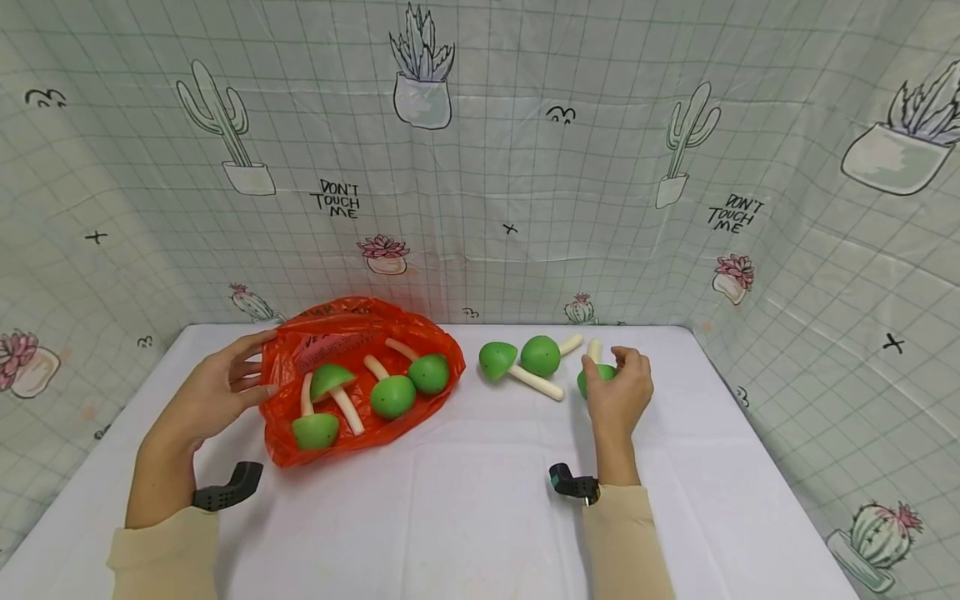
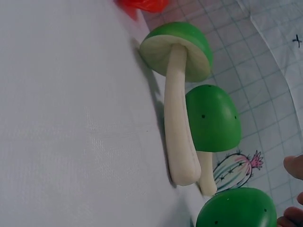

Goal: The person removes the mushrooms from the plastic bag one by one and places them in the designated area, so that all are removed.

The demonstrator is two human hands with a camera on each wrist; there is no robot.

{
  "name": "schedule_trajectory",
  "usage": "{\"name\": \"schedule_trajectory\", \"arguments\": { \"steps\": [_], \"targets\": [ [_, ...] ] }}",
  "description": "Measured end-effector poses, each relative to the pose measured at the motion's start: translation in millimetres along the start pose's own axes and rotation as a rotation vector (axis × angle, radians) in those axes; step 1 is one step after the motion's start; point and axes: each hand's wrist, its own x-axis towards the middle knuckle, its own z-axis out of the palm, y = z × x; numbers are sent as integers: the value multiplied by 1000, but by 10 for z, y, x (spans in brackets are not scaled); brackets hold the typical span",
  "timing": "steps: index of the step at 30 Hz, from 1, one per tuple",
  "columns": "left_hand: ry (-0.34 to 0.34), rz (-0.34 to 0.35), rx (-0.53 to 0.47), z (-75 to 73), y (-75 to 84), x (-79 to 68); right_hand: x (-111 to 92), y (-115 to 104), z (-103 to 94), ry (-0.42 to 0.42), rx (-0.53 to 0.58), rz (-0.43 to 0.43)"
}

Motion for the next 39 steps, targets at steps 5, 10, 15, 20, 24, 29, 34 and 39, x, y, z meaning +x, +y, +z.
{"name": "schedule_trajectory", "arguments": {
  "steps": [5, 10, 15, 20, 24, 29, 34, 39],
  "targets": [
    [-2, -6, -6, 1, 7, 6, 2, -44, -4, 5, 27, -18],
    [-4, -6, -10, 0, 7, 1, 5, -112, 16, 4, 53, -57],
    [-7, -7, -6, 1, 8, 4, -29, -250, 48, -13, 76, -89],
    [-7, -6, -6, 5, 14, 7, -109, -393, 105, -59, 114, -132],
    [-5, -4, -4, 12, 21, 7, -184, -502, 149, -92, 146, -179],
    [-7, -6, -4, 7, 18, 0, -284, -611, 243, -146, 168, -215],
    [-10, -8, -12, 6, 17, -1, -377, -705, 322, -184, 194, -249],
    [-12, -8, -16, 8, 20, 5, -470, -822, 382, -220, 212, -271]
  ]
}}
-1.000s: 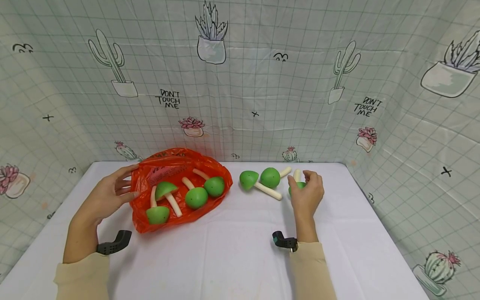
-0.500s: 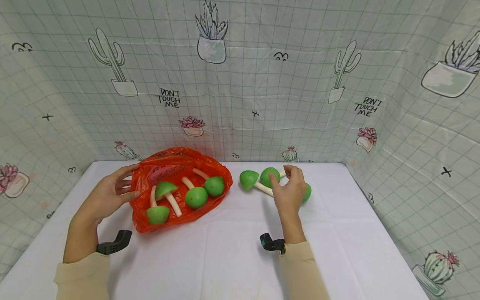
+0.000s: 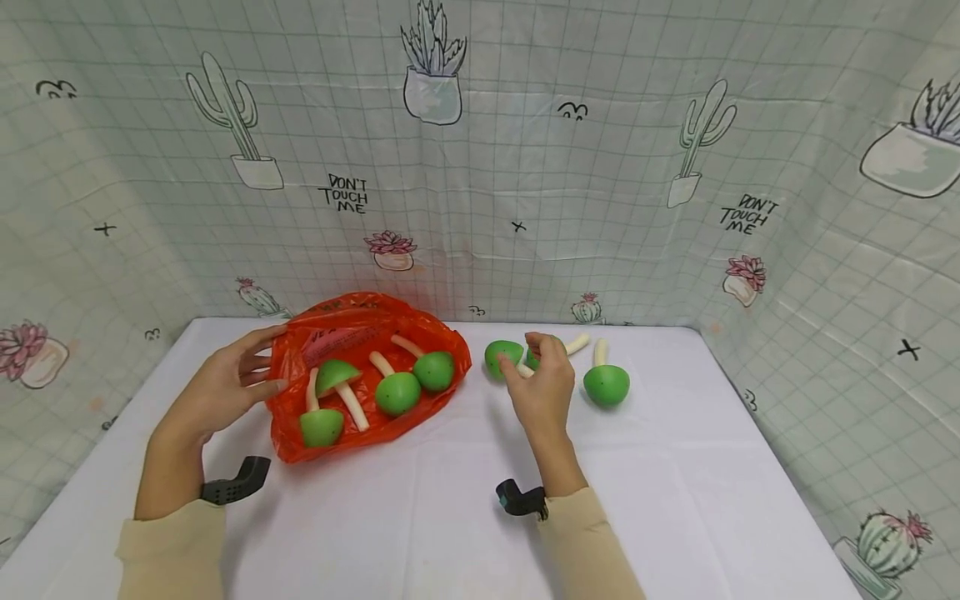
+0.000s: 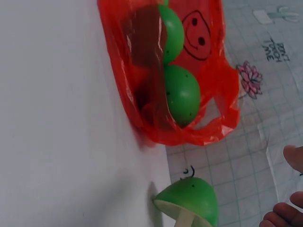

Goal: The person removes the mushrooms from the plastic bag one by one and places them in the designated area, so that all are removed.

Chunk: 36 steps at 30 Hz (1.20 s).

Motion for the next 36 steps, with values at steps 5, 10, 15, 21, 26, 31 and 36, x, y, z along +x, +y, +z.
{"name": "schedule_trajectory", "arguments": {
  "steps": [5, 10, 15, 21, 26, 31, 36],
  "targets": [
    [2, -10, 11, 7, 7, 1, -64, -107, 84, -78, 29, 20],
    [-3, -12, 5, -4, 2, -4, -117, -217, 175, -116, 57, -8],
    [-6, -12, 7, 1, 1, -2, -173, -335, 275, -143, 83, -49],
    [3, -7, 12, 7, 4, 1, -240, -465, 424, -189, 93, -72],
    [2, -13, 6, 9, -7, 7, -295, -561, 548, -208, 90, -106],
    [8, 0, 11, 7, -8, 10, -356, -632, 667, -247, 71, -90],
    [5, -6, 18, 2, -1, 11, -428, -661, 772, -300, 49, -53]
  ]
}}
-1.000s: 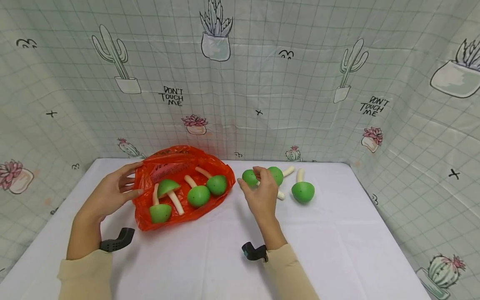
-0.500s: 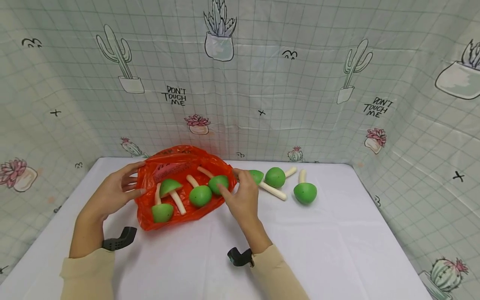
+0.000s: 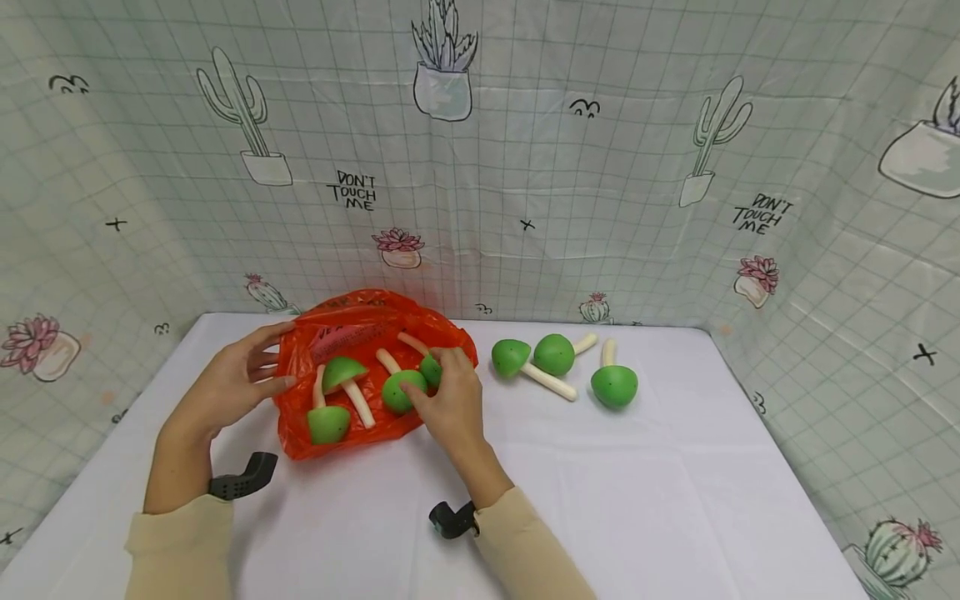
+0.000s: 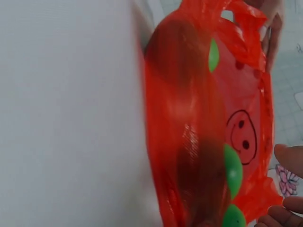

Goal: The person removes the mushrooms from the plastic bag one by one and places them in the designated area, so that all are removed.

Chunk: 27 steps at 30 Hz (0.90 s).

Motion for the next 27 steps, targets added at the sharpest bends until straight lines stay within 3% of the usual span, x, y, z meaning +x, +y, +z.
{"name": "schedule_trajectory", "arguments": {
  "steps": [11, 27],
  "targets": [
    [3, 12, -8, -1, -4, 2, -39, -43, 169, -79, -24, 52],
    [1, -8, -18, 0, 2, 6, -98, -39, 257, -118, -78, 66]
  ]
}}
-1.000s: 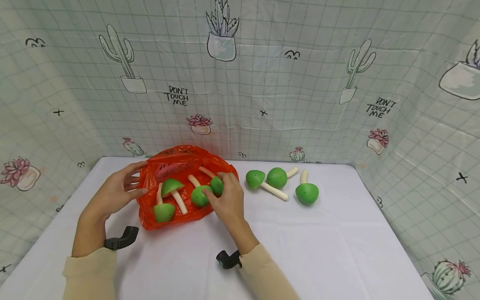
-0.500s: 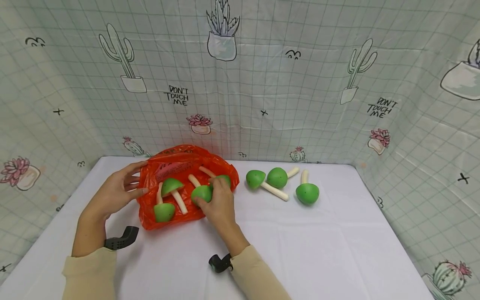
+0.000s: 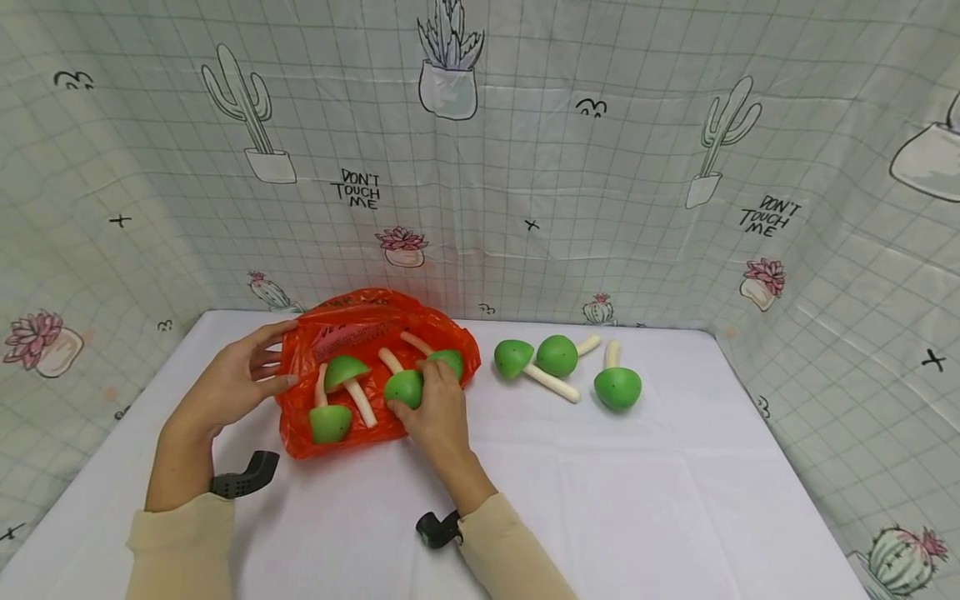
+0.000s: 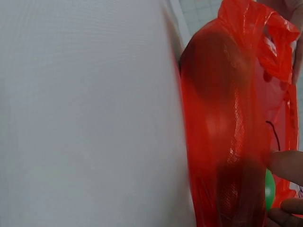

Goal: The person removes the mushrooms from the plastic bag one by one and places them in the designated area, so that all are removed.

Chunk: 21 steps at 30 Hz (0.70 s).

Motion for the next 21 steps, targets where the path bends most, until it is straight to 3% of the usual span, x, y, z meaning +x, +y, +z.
{"name": "schedule_trajectory", "arguments": {
  "steps": [21],
  "targets": [
    [-10, 20, -4, -15, -28, -5, -13, 15, 19, -44, -39, 1]
  ]
}}
